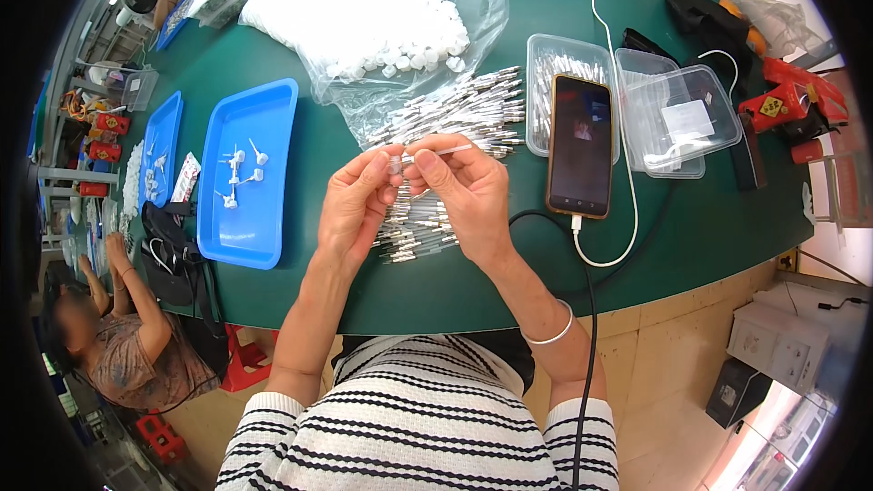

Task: The person sits at a green workbench and repeatedly assembles small white plastic caps onto silver metal rods. They pick up a rod, attach a cap, and place the finished unit into a blue tray.

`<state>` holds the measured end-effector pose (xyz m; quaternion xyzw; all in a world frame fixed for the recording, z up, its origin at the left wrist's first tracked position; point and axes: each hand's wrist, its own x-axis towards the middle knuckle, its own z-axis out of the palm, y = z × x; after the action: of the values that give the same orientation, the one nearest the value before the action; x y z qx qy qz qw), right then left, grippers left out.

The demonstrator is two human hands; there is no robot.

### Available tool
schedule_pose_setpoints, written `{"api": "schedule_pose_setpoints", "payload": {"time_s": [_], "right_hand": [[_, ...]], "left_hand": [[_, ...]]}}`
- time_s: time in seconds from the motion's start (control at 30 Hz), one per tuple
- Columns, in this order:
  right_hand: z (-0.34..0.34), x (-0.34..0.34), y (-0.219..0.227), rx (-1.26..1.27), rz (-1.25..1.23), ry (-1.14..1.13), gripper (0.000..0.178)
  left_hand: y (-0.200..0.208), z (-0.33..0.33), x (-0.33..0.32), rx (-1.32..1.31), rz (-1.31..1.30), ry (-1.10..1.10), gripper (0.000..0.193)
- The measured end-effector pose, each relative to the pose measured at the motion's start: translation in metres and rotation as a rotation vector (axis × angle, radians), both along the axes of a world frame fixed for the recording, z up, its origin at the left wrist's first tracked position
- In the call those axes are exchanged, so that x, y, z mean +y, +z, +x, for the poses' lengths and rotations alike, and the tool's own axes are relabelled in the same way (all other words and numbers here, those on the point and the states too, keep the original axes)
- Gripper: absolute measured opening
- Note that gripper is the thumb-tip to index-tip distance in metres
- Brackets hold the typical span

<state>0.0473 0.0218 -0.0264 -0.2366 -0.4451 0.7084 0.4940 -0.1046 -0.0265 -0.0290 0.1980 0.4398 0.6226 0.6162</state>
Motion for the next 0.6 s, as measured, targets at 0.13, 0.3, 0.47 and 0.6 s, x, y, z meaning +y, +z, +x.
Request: {"api": "schedule_pose_setpoints", "payload": {"time_s": [0.13,0.3,0.47,0.6], "right_hand": [[-0.003,-0.001,0.004,0.032,-0.027,0.028,0.018],[-0.003,0.002,0.003,0.015,0.001,0.007,0.020],[-0.002,0.000,0.001,0.030,0.007,0.004,0.018],[-0.006,-0.002,-0.001,0.043,0.002,0.020,0.015]], "left_hand": [[0.005,0.005,0.001,-0.028,0.028,-0.007,0.025],[0.007,0.006,0.000,0.027,0.040,-0.015,0.027],[-0.002,-0.001,-0.001,0.038,0.052,0.022,0.018],[-0.004,-0.001,0.000,-0.035,0.075,0.016,0.014]]}}
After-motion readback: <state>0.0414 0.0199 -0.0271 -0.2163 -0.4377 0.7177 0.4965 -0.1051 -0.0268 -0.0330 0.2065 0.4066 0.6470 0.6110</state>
